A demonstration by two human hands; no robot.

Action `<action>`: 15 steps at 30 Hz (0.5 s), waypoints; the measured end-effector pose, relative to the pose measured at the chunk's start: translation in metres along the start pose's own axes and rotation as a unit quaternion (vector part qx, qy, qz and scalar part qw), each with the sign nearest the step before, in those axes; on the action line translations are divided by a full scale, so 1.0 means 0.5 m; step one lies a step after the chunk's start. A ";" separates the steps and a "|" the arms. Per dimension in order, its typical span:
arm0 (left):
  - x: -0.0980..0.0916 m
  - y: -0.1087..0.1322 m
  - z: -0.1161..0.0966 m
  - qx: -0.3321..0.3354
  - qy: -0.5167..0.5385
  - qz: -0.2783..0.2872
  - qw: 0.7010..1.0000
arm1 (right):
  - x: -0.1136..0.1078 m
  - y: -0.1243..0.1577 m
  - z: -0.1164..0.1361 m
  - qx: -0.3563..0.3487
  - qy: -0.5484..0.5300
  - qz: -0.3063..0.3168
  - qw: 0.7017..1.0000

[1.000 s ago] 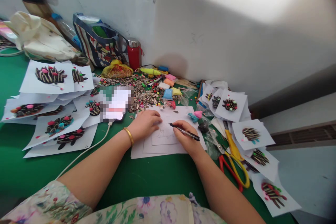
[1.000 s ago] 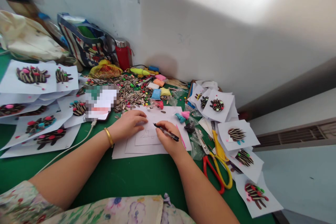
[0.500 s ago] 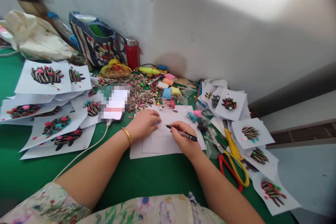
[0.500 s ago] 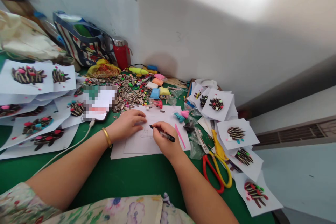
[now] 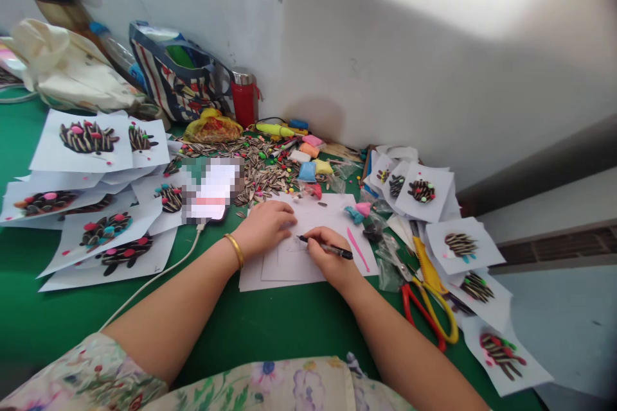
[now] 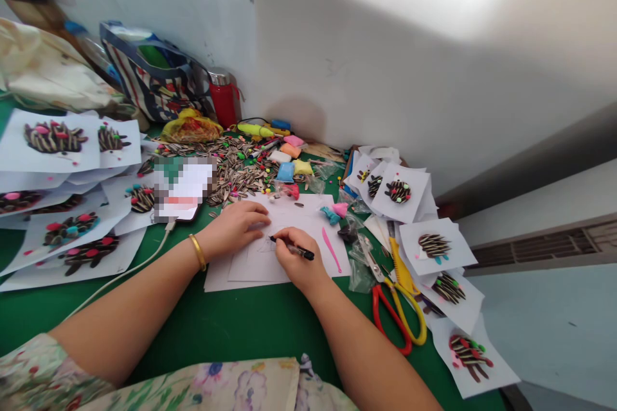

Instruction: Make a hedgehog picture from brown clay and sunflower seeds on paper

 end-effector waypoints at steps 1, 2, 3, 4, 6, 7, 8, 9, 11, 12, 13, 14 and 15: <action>0.000 0.000 0.000 -0.001 0.000 0.001 1.000 | 0.002 -0.002 -0.004 0.003 -0.003 0.001 1.000; 0.000 0.000 -0.001 -0.001 -0.001 0.001 1.000 | 0.003 -0.003 -0.008 0.004 -0.005 0.002 1.000; -0.001 0.000 -0.002 -0.001 -0.001 0.002 1.000 | 0.003 -0.003 -0.009 0.006 -0.007 0.003 1.000; -0.001 0.000 -0.002 -0.001 0.000 0.003 1.000 | 0.003 -0.003 -0.011 0.008 -0.008 0.004 1.000; -0.001 0.000 -0.002 -0.004 0.000 0.004 1.000 | 0.005 -0.002 -0.012 0.013 -0.010 0.008 1.000; -0.001 0.000 -0.001 -0.006 0.000 0.003 1.000 | 0.005 -0.001 -0.011 0.015 -0.011 0.010 1.000; 0.000 0.000 0.000 -0.007 0.000 0.003 1.000 | 0.006 -0.001 -0.011 0.015 -0.010 0.011 1.000; 0.000 0.000 0.000 -0.008 0.000 0.004 1.000 | 0.006 0.000 -0.010 0.014 -0.009 0.011 1.000; 0.001 0.001 0.001 -0.007 0.000 0.004 1.000 | 0.008 -0.001 -0.009 0.011 -0.002 0.011 1.000; 0.001 0.001 0.001 -0.006 -0.001 0.004 1.000 | 0.008 -0.001 -0.009 0.008 0.002 0.010 1.000; 0.001 0.001 0.001 -0.004 -0.001 0.004 1.000 | 0.008 -0.001 -0.008 0.006 0.005 0.009 1.000; 0.001 0.001 0.001 -0.003 -0.001 0.004 1.000 | 0.008 -0.002 -0.008 0.003 0.009 0.008 1.000; 0.001 0.002 0.001 -0.002 -0.001 0.004 1.000 | 0.008 -0.002 -0.007 0.001 0.011 0.006 1.000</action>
Point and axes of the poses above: each hand's wrist, its own y-axis away from the middle knuckle, its own x-axis out of the palm, z = x × y, the point moved 10 cm from there along -y, towards the middle knuckle, and after that the axes turned 8 degrees about y, right-handed, at the moved point
